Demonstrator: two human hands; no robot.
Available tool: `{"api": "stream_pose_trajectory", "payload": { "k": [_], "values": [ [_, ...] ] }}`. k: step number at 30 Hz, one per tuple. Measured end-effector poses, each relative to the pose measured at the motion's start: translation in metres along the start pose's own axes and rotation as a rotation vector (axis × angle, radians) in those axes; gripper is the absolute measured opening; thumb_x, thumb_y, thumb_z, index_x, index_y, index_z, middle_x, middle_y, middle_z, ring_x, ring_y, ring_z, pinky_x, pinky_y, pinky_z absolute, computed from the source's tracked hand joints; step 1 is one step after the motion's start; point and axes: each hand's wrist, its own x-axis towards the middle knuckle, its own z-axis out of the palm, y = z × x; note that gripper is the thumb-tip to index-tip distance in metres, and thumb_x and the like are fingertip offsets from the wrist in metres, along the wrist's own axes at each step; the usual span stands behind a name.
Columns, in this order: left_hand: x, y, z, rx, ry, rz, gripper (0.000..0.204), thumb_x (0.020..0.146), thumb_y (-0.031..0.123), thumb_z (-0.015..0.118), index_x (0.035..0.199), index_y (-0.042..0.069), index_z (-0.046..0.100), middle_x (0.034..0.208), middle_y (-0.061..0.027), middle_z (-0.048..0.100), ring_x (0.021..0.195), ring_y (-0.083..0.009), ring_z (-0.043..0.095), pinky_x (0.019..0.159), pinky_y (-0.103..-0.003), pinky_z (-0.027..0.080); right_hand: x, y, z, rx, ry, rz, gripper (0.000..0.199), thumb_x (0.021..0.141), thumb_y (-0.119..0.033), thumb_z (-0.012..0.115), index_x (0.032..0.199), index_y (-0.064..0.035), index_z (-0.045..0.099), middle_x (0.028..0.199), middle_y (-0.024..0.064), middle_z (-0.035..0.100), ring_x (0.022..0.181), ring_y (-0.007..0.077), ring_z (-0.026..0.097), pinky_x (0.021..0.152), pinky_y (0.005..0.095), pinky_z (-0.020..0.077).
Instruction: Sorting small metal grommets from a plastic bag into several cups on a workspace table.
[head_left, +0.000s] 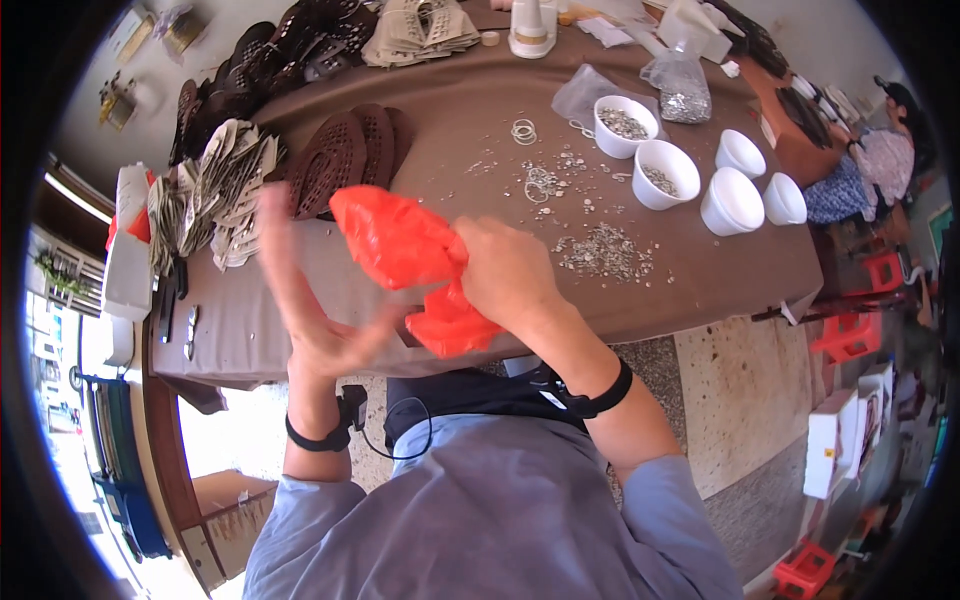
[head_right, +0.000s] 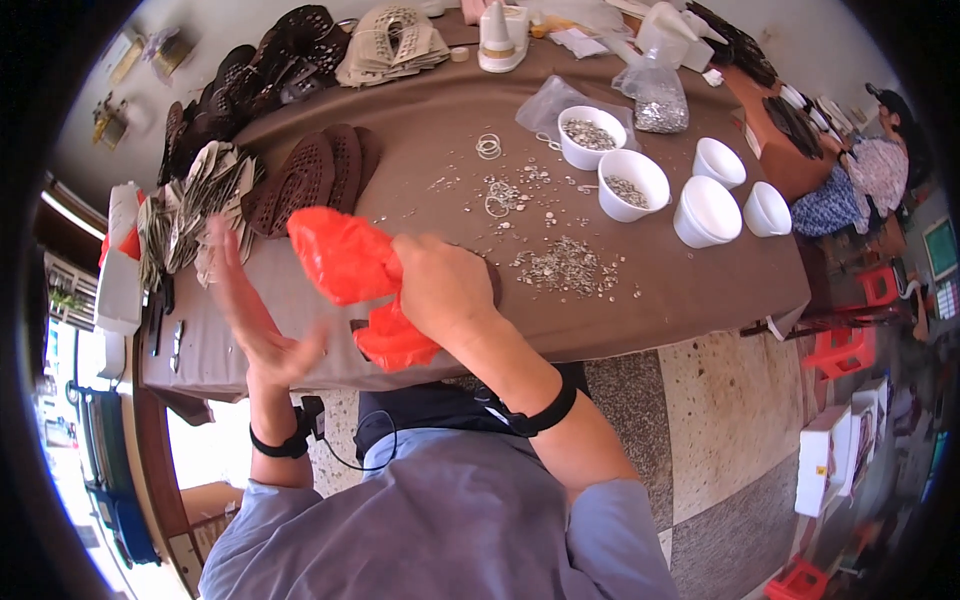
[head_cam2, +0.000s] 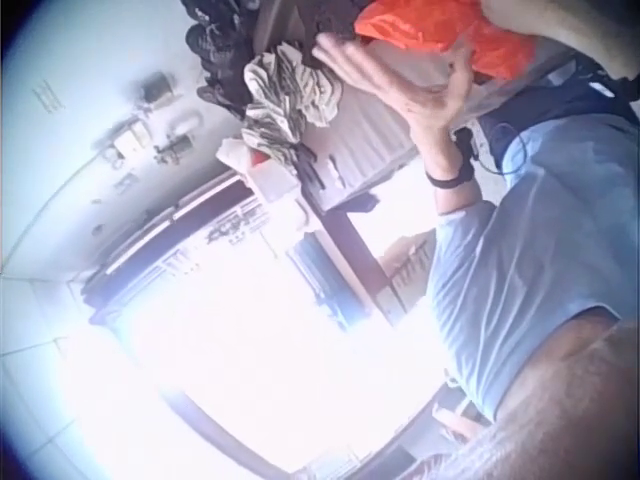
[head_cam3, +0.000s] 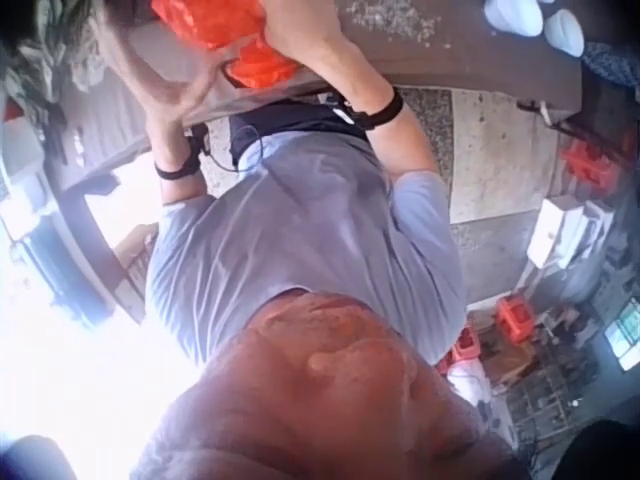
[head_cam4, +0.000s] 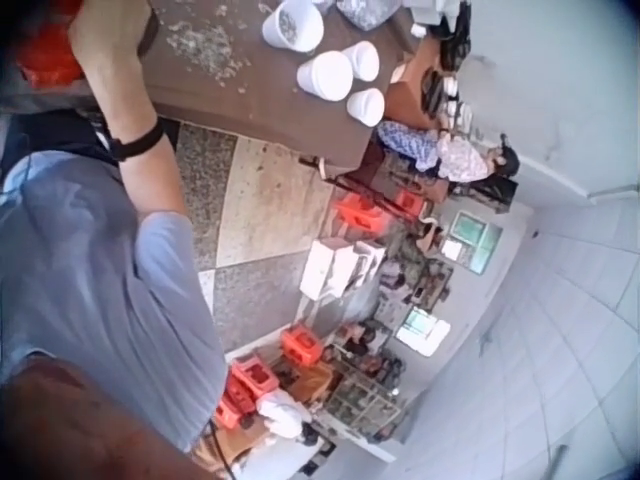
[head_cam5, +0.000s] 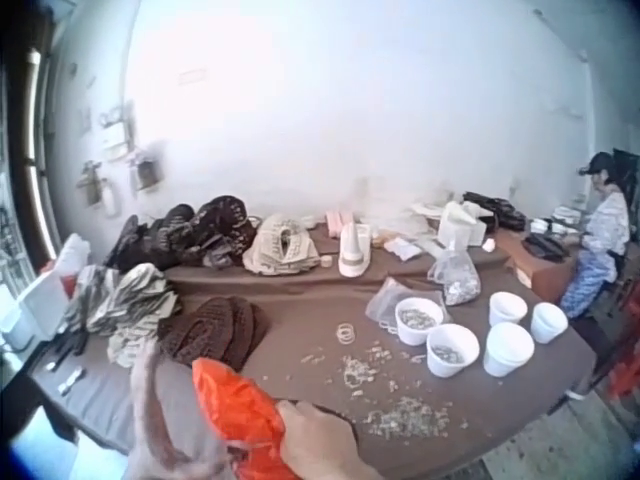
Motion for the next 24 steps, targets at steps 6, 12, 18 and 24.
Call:
{"api": "stream_pose_trajectory", "payload": {
  "k": [6, 12, 18, 24],
  "values": [
    [-0.032, 0.003, -0.003, 0.034, -0.604, -0.228, 0.125, 0.057, 0.031, 0.100, 0.160, 0.003, 0.034, 0.158, -0.0272, 0.041, 0.149, -0.0460, 0.038, 0.123, -0.055, 0.032, 0.000, -0.042, 0.011, 0.577, 0.133, -0.232, 0.038, 0.079, 0.004, 0.061, 0.116, -0.0019, 0.064, 0.102, 0.0202, 0.072, 0.096, 0.0365, 0.074, 0.090, 0.0440, 0.0585],
    [-0.046, -0.004, 0.000, -0.305, -0.376, -0.543, 0.106, 0.069, 0.008, 0.089, 0.160, 0.004, 0.035, 0.151, -0.0142, 0.050, 0.139, -0.0237, 0.051, 0.117, -0.039, 0.040, -0.012, -0.051, 0.021, 1.146, -0.129, -0.250, 0.076, 0.080, -0.003, 0.065, 0.151, 0.0039, 0.039, 0.141, 0.0230, 0.051, 0.131, 0.0318, 0.054, 0.115, 0.0429, 0.0411],
    [-0.057, -0.027, 0.013, -0.430, -0.169, -0.684, 0.065, 0.075, -0.004, 0.075, 0.137, 0.002, 0.056, 0.127, -0.0071, 0.063, 0.120, -0.0154, 0.061, 0.105, -0.031, 0.049, -0.025, -0.055, 0.028, -0.035, 0.308, -0.489, 0.102, 0.080, -0.041, 0.087, 0.158, -0.0004, 0.035, 0.156, 0.0301, 0.038, 0.140, 0.0479, 0.045, 0.114, 0.0513, 0.0407],
    [-0.045, -0.017, 0.025, -0.796, -0.207, -1.234, 0.046, 0.078, -0.004, 0.059, 0.123, 0.003, 0.059, 0.114, -0.0052, 0.065, 0.101, -0.0156, 0.063, 0.087, -0.031, 0.055, -0.029, -0.030, 0.065, 0.207, 0.286, -0.518, 0.116, 0.076, -0.057, 0.089, 0.160, -0.0024, 0.031, 0.159, 0.0299, 0.035, 0.142, 0.0478, 0.043, 0.115, 0.0524, 0.0410]
  ]
}}
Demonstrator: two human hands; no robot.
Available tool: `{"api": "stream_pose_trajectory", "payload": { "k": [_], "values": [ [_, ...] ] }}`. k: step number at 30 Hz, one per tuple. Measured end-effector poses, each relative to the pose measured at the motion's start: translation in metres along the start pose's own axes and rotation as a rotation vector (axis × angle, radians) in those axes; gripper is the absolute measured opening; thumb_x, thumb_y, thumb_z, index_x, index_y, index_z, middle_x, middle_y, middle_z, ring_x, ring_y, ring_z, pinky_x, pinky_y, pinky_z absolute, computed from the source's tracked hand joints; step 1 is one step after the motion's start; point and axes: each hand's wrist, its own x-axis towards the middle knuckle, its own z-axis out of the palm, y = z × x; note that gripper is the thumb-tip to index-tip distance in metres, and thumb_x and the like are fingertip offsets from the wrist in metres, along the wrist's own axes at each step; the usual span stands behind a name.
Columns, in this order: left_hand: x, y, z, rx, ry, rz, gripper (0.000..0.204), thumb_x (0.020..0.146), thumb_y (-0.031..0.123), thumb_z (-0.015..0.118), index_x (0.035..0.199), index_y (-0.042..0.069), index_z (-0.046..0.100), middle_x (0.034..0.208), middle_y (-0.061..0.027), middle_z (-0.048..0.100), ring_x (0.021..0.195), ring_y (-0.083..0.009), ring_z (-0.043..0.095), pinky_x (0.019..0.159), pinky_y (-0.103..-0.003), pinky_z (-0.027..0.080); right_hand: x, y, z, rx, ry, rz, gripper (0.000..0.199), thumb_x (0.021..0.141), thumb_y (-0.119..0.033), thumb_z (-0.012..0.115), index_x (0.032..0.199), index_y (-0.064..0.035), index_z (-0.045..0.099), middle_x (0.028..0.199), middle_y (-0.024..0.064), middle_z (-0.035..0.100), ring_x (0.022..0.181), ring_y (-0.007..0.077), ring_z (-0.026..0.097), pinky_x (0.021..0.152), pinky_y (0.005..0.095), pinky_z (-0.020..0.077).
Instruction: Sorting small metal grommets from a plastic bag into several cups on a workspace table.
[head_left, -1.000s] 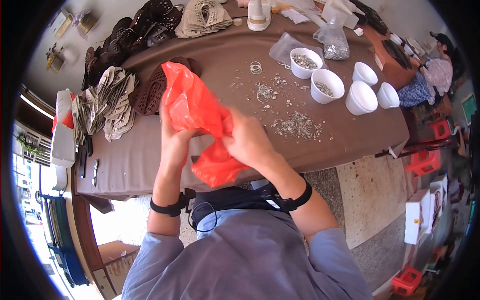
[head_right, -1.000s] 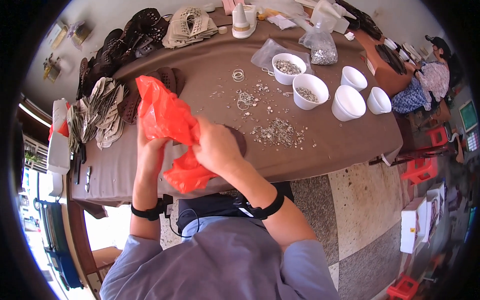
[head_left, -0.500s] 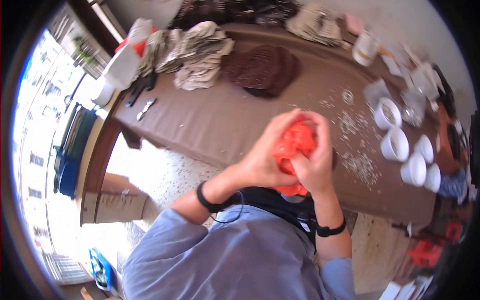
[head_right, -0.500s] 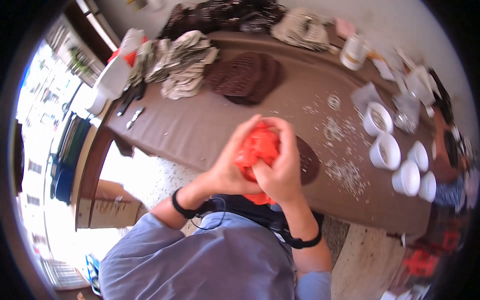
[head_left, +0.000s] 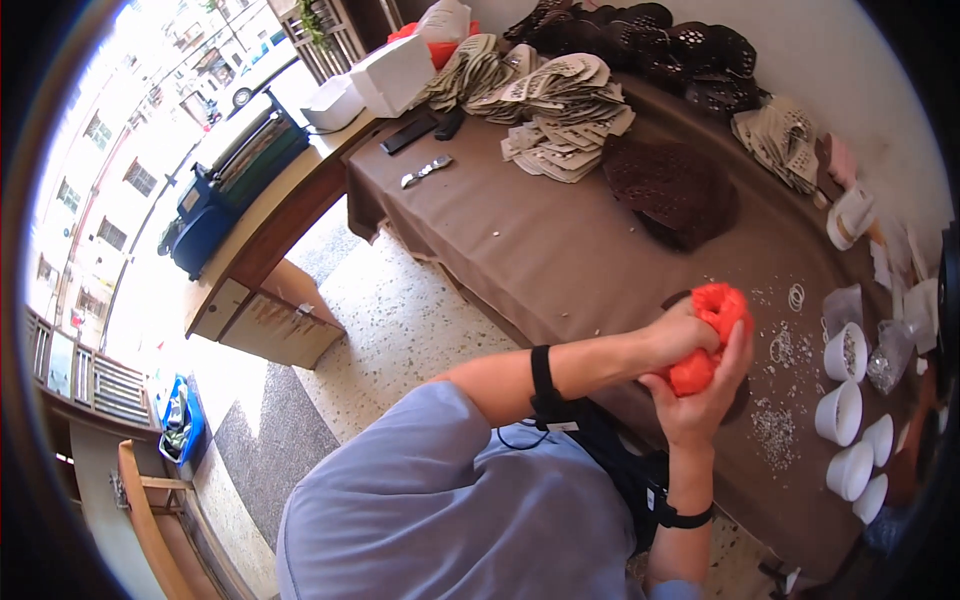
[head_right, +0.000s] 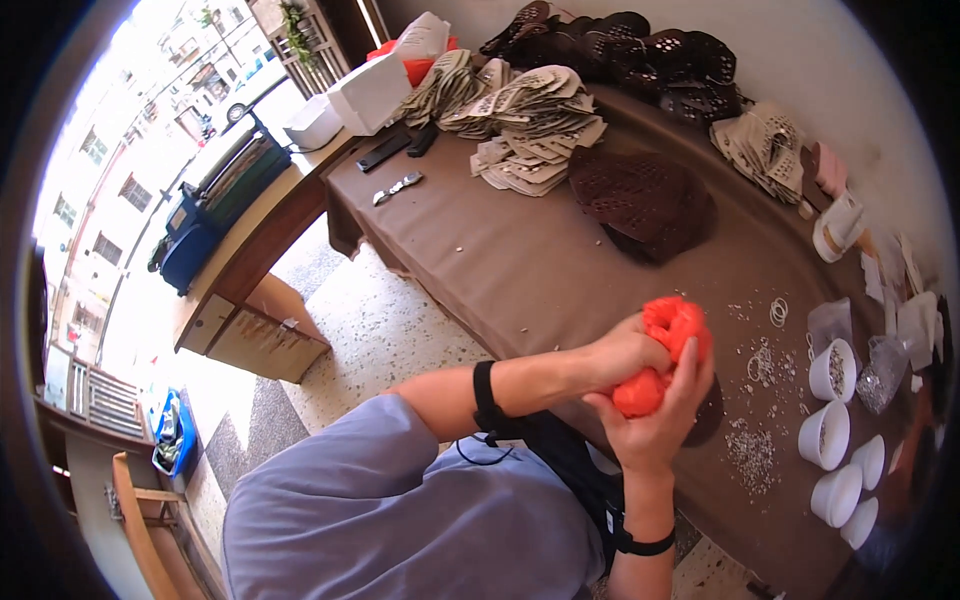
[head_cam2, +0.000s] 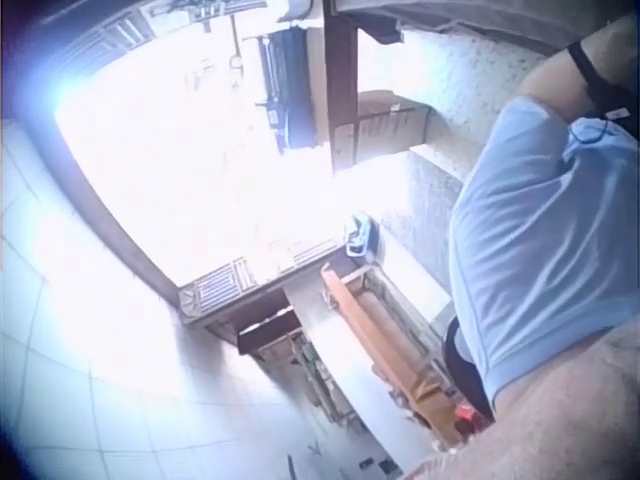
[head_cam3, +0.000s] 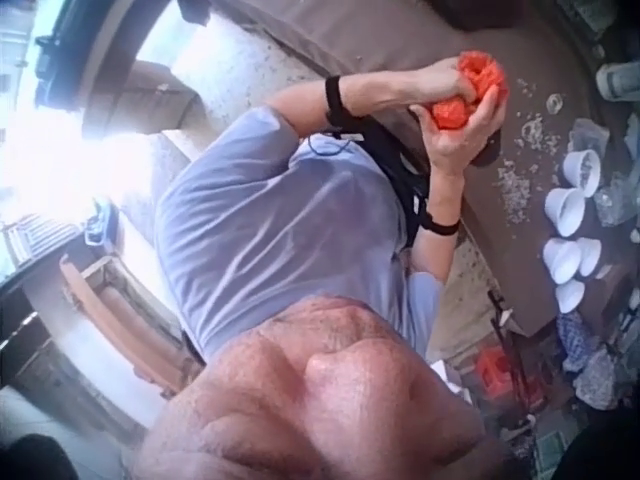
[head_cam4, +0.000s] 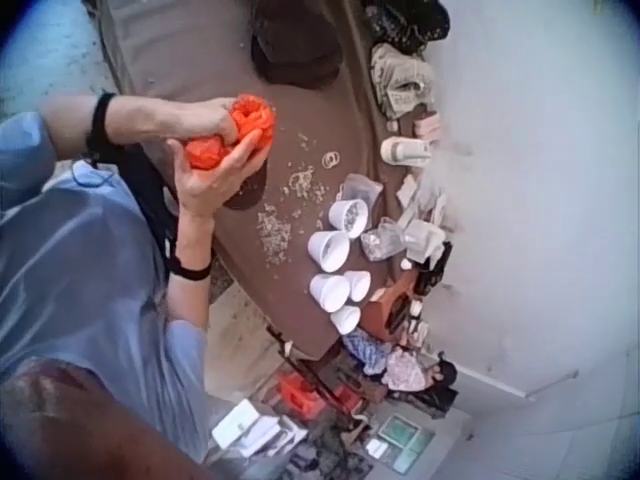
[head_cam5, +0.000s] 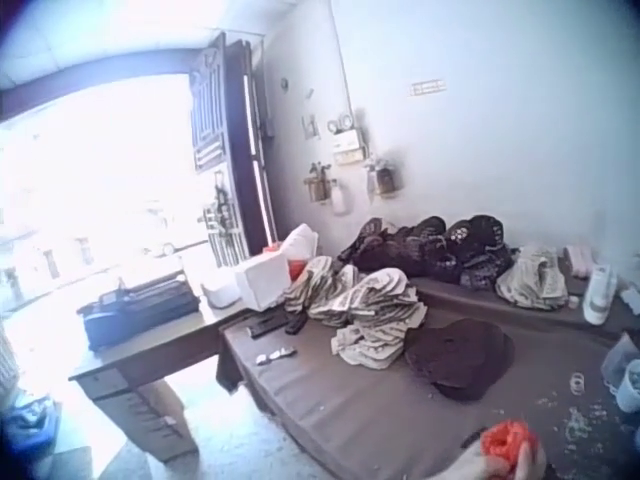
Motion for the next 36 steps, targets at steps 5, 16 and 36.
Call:
{"api": "stream_pose_trajectory", "payload": {
  "k": [5, 16, 36],
  "values": [
    [0.002, -0.011, 0.014, -0.095, -0.303, -0.026, 0.063, 0.100, 0.056, 0.066, 0.138, 0.010, 0.049, 0.127, -0.0047, 0.059, 0.112, -0.0126, 0.056, 0.095, -0.032, 0.052, 0.008, 0.016, -0.013, -0.070, 0.057, 0.094, 0.079, 0.103, -0.049, 0.057, 0.157, 0.0043, 0.033, 0.161, 0.0285, 0.035, 0.146, 0.0449, 0.041, 0.118, 0.0530, 0.0353],
    [-0.013, 0.021, -0.022, 0.190, -0.049, 0.301, 0.029, 0.099, 0.015, 0.073, 0.124, 0.007, 0.061, 0.110, 0.0019, 0.066, 0.099, -0.0065, 0.061, 0.088, -0.027, 0.052, 0.008, 0.001, -0.006, -0.083, -0.339, 0.061, 0.101, 0.088, -0.035, 0.077, 0.162, 0.0020, 0.019, 0.165, 0.0300, 0.029, 0.151, 0.0446, 0.036, 0.120, 0.0540, 0.0329],
    [-0.117, 0.087, -0.239, -0.351, 0.370, 0.093, 0.044, 0.103, 0.023, 0.061, 0.144, 0.009, 0.050, 0.133, -0.0106, 0.063, 0.119, -0.0243, 0.066, 0.100, -0.042, 0.056, -0.029, 0.022, -0.067, 0.526, -0.452, 0.725, 0.050, 0.082, 0.010, 0.072, 0.131, 0.0017, 0.064, 0.155, 0.0130, 0.048, 0.112, 0.0207, 0.066, 0.093, 0.0320, 0.0555]
  ]
}}
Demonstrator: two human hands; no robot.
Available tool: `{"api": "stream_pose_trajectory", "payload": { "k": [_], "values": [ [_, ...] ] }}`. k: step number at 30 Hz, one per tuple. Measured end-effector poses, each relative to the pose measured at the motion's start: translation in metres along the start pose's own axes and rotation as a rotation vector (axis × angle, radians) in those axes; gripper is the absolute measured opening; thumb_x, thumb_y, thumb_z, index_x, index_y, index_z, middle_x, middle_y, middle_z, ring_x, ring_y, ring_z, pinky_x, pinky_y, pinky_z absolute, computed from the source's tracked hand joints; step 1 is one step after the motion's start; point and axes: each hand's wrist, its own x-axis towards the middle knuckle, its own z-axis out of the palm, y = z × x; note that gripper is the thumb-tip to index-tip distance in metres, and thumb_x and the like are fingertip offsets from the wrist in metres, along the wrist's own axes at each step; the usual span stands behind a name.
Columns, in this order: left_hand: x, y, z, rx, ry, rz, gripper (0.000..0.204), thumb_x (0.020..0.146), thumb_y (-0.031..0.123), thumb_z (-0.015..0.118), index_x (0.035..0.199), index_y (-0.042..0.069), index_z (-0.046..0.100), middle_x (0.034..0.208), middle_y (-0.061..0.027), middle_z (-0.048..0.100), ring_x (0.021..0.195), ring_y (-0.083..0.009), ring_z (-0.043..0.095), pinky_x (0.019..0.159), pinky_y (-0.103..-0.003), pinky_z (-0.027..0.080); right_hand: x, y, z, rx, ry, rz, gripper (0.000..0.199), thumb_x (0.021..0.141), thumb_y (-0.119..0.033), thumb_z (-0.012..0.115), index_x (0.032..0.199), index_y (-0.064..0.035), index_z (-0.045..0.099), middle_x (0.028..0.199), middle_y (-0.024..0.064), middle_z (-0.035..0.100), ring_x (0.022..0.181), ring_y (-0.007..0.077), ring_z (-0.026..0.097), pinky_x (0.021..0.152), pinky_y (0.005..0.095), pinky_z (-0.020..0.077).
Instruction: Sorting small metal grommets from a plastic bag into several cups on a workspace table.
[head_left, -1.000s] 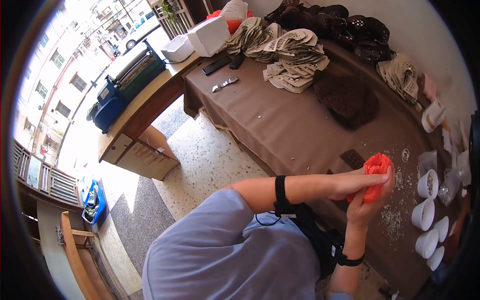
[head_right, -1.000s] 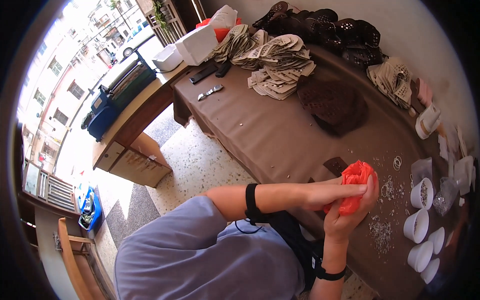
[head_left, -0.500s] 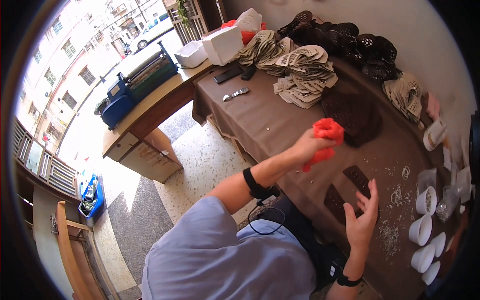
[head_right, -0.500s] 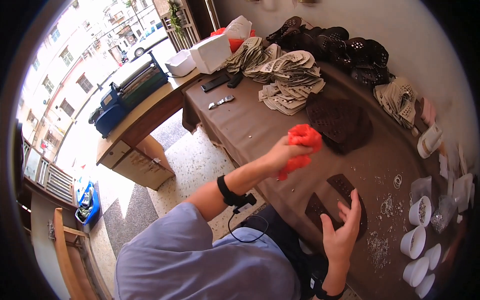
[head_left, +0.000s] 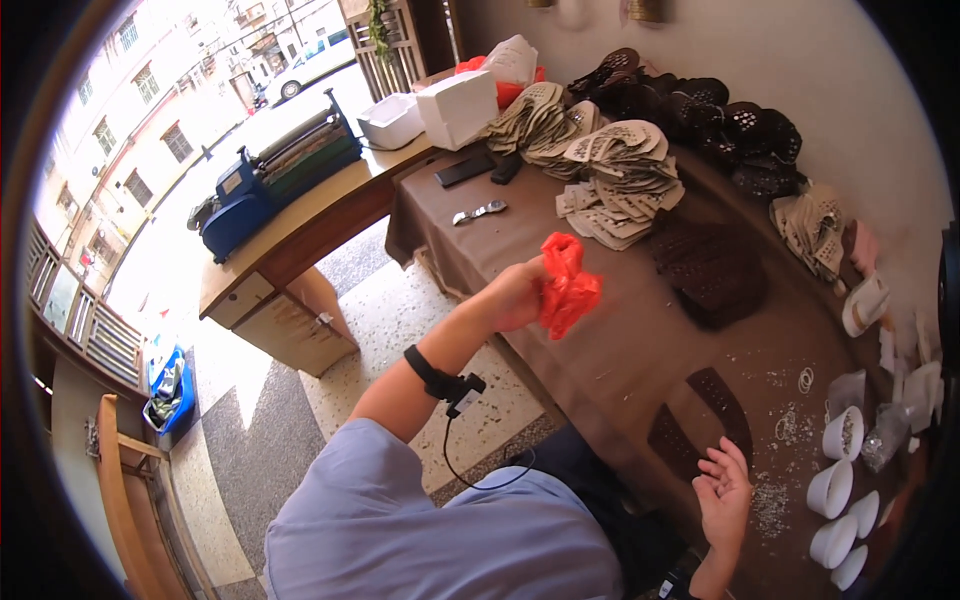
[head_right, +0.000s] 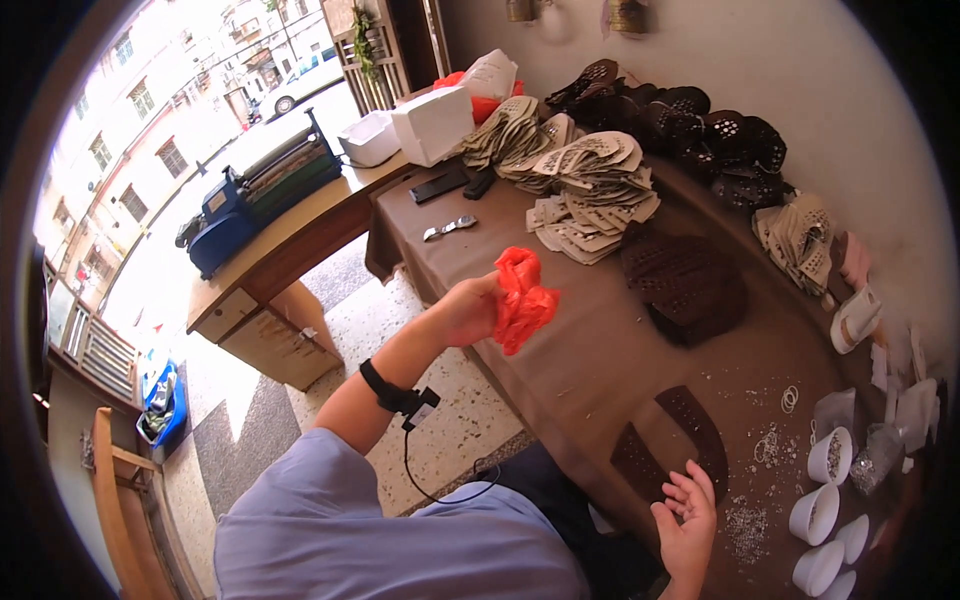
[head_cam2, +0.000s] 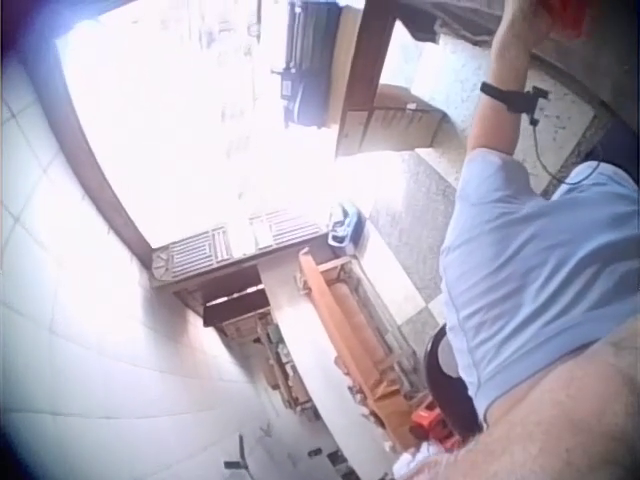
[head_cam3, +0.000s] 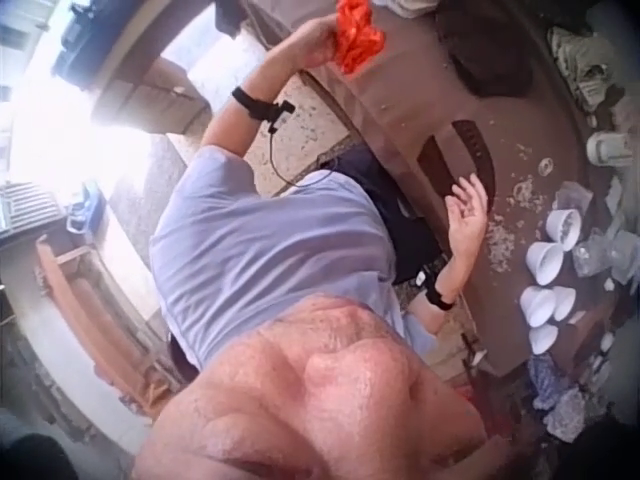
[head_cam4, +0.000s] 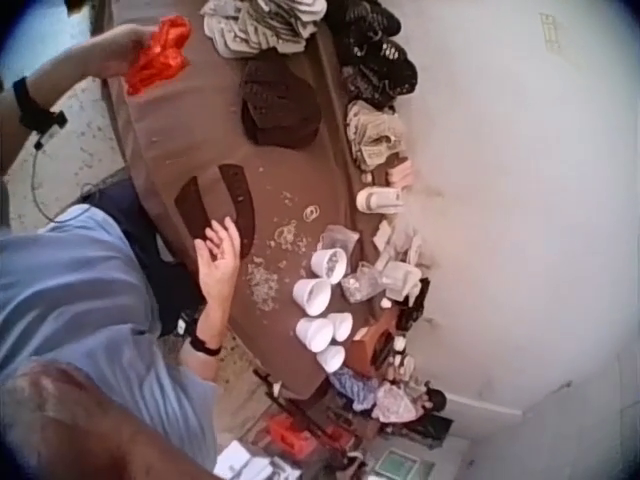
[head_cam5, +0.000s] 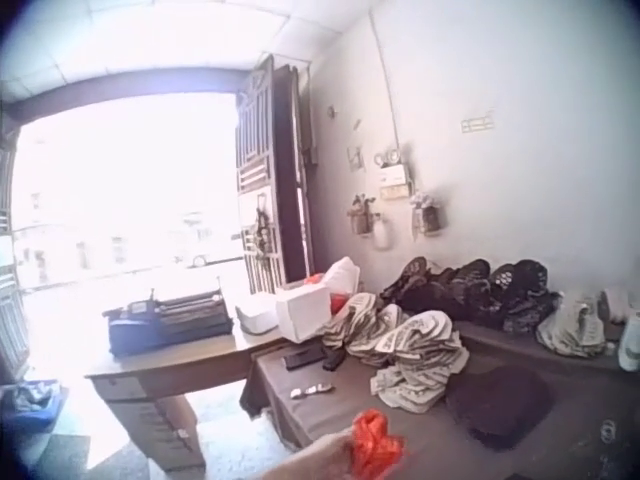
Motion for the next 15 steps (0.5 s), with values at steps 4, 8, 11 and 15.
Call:
{"api": "stream_pose_trajectory", "payload": {
  "k": [4, 8, 11, 15],
  "values": [
    [0.008, 0.034, 0.012, 0.319, 0.157, -0.044, 0.043, 0.105, 0.021, 0.059, 0.145, 0.009, 0.050, 0.134, -0.0091, 0.063, 0.117, -0.0253, 0.067, 0.099, -0.044, 0.057, -0.005, 0.010, 0.001, 0.014, 0.009, 0.013, 0.050, 0.083, 0.009, 0.074, 0.132, 0.0033, 0.063, 0.153, 0.0140, 0.049, 0.112, 0.0219, 0.067, 0.093, 0.0334, 0.0568],
    [0.096, 0.109, -0.045, 0.202, 0.215, 0.340, 0.060, 0.103, 0.034, 0.067, 0.151, 0.006, 0.044, 0.144, -0.0122, 0.057, 0.120, -0.0307, 0.065, 0.104, -0.046, 0.055, -0.014, 0.007, 0.007, 0.022, 0.000, 0.031, 0.049, 0.083, 0.008, 0.075, 0.131, 0.0048, 0.064, 0.151, 0.0151, 0.050, 0.111, 0.0222, 0.068, 0.093, 0.0334, 0.0573],
    [0.127, 0.141, -0.040, -0.095, 0.604, 0.296, 0.072, 0.099, 0.044, 0.070, 0.155, 0.007, 0.043, 0.148, -0.0181, 0.051, 0.121, -0.0371, 0.063, 0.103, -0.050, 0.054, -0.027, 0.013, 0.007, 0.013, 0.029, 0.043, 0.048, 0.083, 0.009, 0.075, 0.130, 0.0054, 0.064, 0.151, 0.0152, 0.050, 0.111, 0.0224, 0.068, 0.093, 0.0334, 0.0575],
    [0.133, 0.111, -0.104, 0.171, 0.712, 0.300, 0.086, 0.094, 0.047, 0.075, 0.161, 0.010, 0.034, 0.156, -0.0198, 0.044, 0.126, -0.0412, 0.060, 0.098, -0.049, 0.056, -0.030, 0.021, 0.008, 0.045, 0.058, 0.061, 0.046, 0.084, 0.009, 0.074, 0.129, 0.0060, 0.064, 0.151, 0.0158, 0.051, 0.111, 0.0227, 0.068, 0.093, 0.0334, 0.0575]
  ]
}}
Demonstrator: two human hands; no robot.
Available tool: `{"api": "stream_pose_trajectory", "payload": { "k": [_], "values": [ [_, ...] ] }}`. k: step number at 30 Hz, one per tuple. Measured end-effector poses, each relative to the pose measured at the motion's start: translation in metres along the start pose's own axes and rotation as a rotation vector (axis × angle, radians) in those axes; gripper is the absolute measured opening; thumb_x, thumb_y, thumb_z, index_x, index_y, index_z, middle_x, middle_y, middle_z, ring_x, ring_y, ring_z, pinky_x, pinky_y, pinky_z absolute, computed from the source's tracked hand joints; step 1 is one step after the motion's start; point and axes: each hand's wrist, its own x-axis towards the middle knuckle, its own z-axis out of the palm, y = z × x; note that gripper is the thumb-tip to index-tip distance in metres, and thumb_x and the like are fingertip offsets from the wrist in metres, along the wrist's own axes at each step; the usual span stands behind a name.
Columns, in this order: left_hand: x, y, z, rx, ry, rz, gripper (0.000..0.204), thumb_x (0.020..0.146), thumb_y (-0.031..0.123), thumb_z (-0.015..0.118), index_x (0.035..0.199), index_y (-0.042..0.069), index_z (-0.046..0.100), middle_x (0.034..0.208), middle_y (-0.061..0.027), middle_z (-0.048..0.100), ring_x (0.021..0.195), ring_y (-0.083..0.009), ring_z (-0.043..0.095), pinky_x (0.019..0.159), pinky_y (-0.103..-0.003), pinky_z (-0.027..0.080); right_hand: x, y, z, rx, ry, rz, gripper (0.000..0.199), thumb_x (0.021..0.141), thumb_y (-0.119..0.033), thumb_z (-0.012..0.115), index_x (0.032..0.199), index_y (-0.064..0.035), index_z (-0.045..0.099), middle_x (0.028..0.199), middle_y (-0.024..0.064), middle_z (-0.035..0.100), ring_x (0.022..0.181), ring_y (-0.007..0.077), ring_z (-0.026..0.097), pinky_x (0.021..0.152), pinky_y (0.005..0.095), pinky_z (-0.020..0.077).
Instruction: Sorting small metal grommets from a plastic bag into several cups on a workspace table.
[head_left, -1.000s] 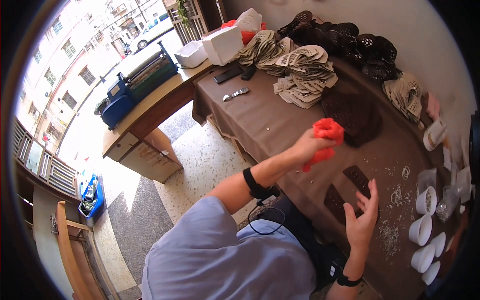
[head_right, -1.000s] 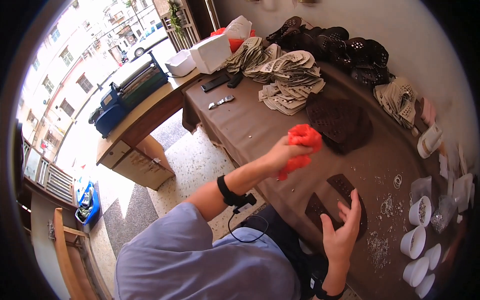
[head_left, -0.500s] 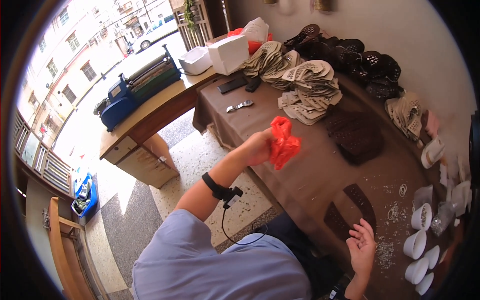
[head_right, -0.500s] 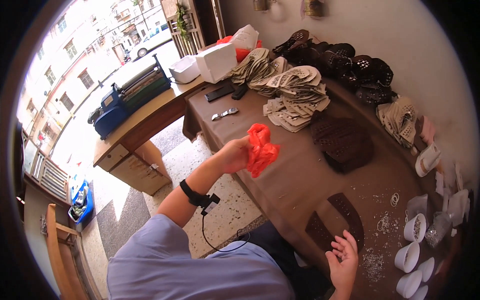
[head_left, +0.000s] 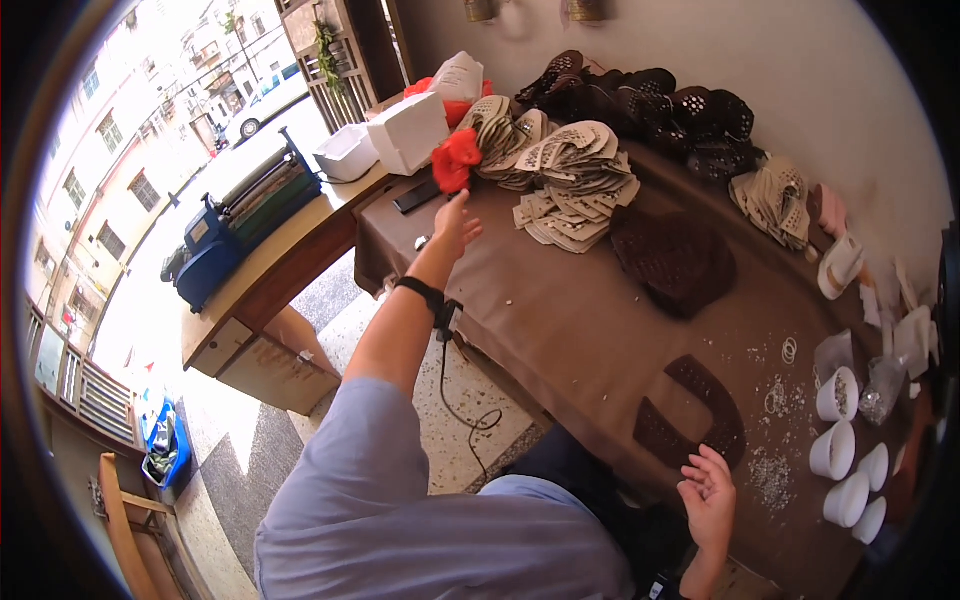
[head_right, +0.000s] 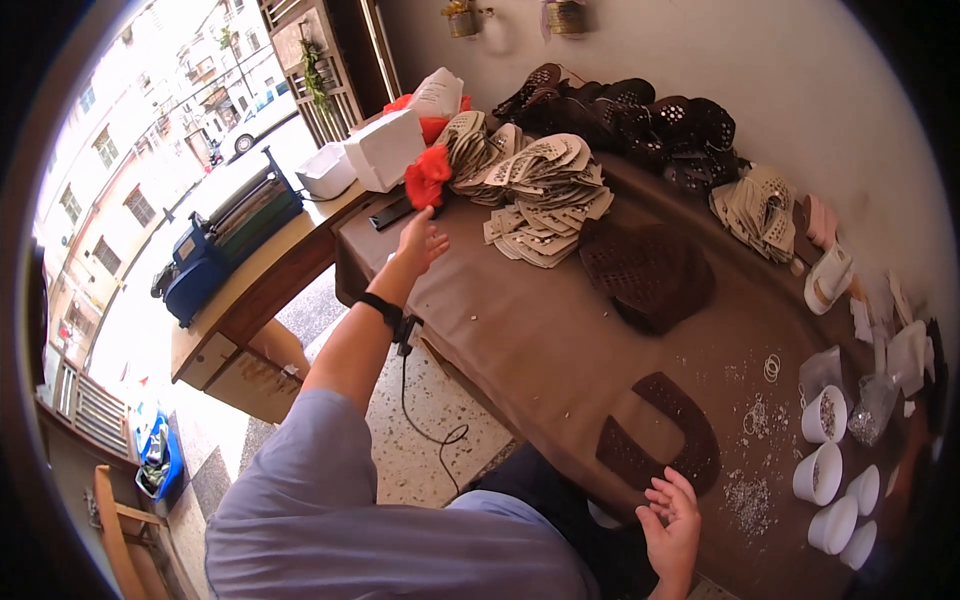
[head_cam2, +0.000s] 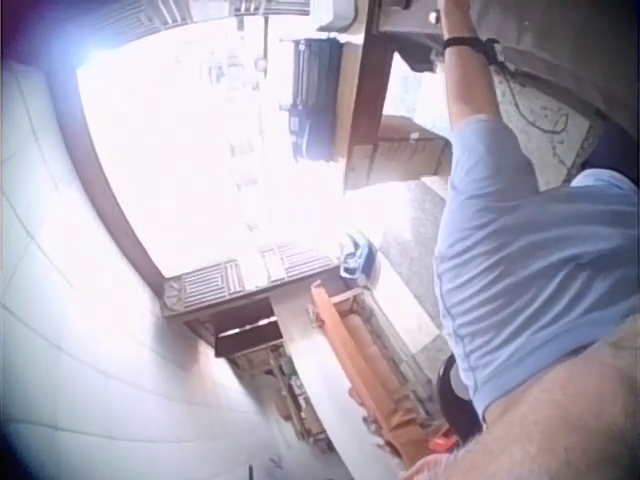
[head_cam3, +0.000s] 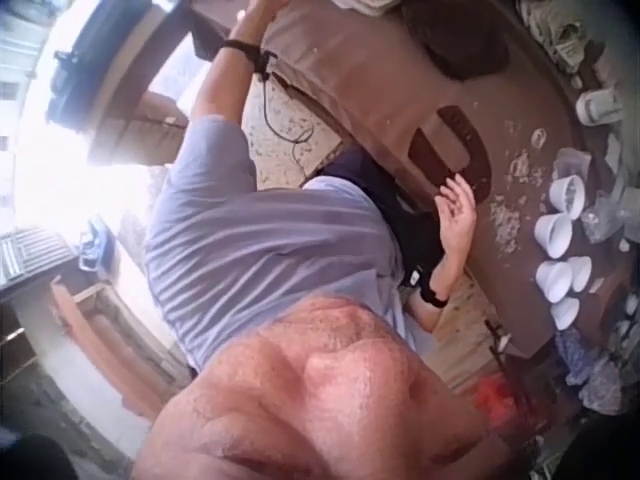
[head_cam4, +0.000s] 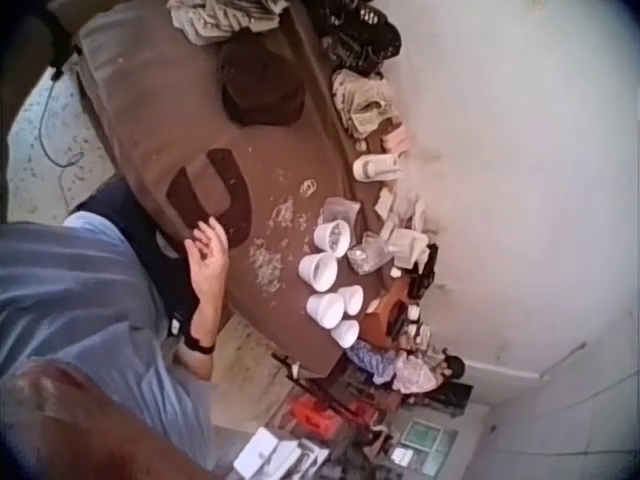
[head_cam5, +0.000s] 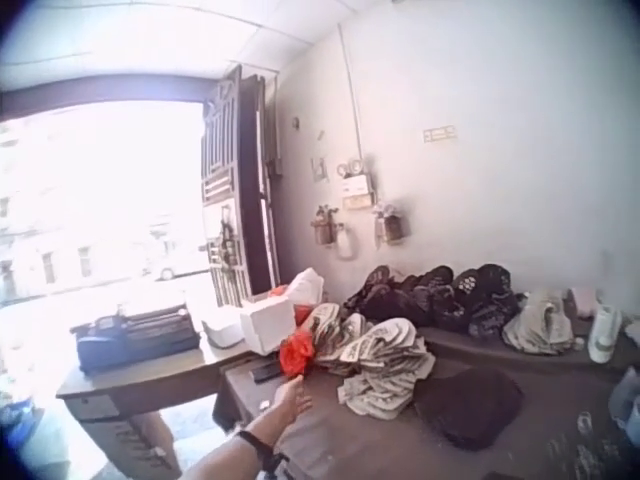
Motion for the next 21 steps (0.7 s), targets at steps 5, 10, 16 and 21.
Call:
{"api": "stream_pose_trajectory", "payload": {
  "k": [5, 10, 16, 21],
  "values": [
    [-0.046, -0.053, 0.020, 0.312, -0.237, 0.132, 0.089, 0.094, 0.035, 0.078, 0.162, 0.005, 0.030, 0.149, -0.0179, 0.053, 0.120, -0.0356, 0.063, 0.091, -0.043, 0.058, -0.014, 0.005, -0.010, -0.029, 0.057, 0.055, 0.044, 0.085, 0.009, 0.072, 0.128, 0.0059, 0.065, 0.148, 0.0156, 0.055, 0.110, 0.0223, 0.069, 0.094, 0.0331, 0.0571],
    [-0.042, -0.046, 0.008, 0.395, -0.005, 0.334, 0.077, 0.092, 0.025, 0.079, 0.155, 0.003, 0.041, 0.131, -0.0160, 0.065, 0.105, -0.0271, 0.069, 0.087, -0.039, 0.058, -0.013, -0.009, -0.013, -0.066, 0.037, 0.004, 0.042, 0.086, 0.010, 0.070, 0.127, 0.0045, 0.065, 0.144, 0.0139, 0.059, 0.110, 0.0206, 0.069, 0.094, 0.0323, 0.0563],
    [0.009, -0.043, -0.068, 0.628, 0.435, 0.657, 0.036, 0.083, 0.026, 0.081, 0.112, 0.005, 0.077, 0.096, -0.0110, 0.076, 0.085, -0.0205, 0.072, 0.077, -0.036, 0.057, -0.020, 0.010, -0.016, -0.005, 0.034, -0.025, 0.040, 0.087, 0.010, 0.069, 0.126, 0.0043, 0.066, 0.141, 0.0144, 0.061, 0.109, 0.0203, 0.069, 0.093, 0.0318, 0.0569],
    [-0.053, -0.065, -0.023, 0.408, -0.071, 0.400, 0.033, 0.095, 0.015, 0.074, 0.127, 0.007, 0.069, 0.091, 0.0001, 0.067, 0.070, -0.0072, 0.058, 0.057, -0.022, 0.045, -0.023, -0.005, -0.013, -0.055, 0.135, -0.046, 0.034, 0.087, 0.009, 0.073, 0.120, 0.0038, 0.070, 0.131, 0.0131, 0.069, 0.105, 0.0184, 0.073, 0.088, 0.0299, 0.0583]
  ]
}}
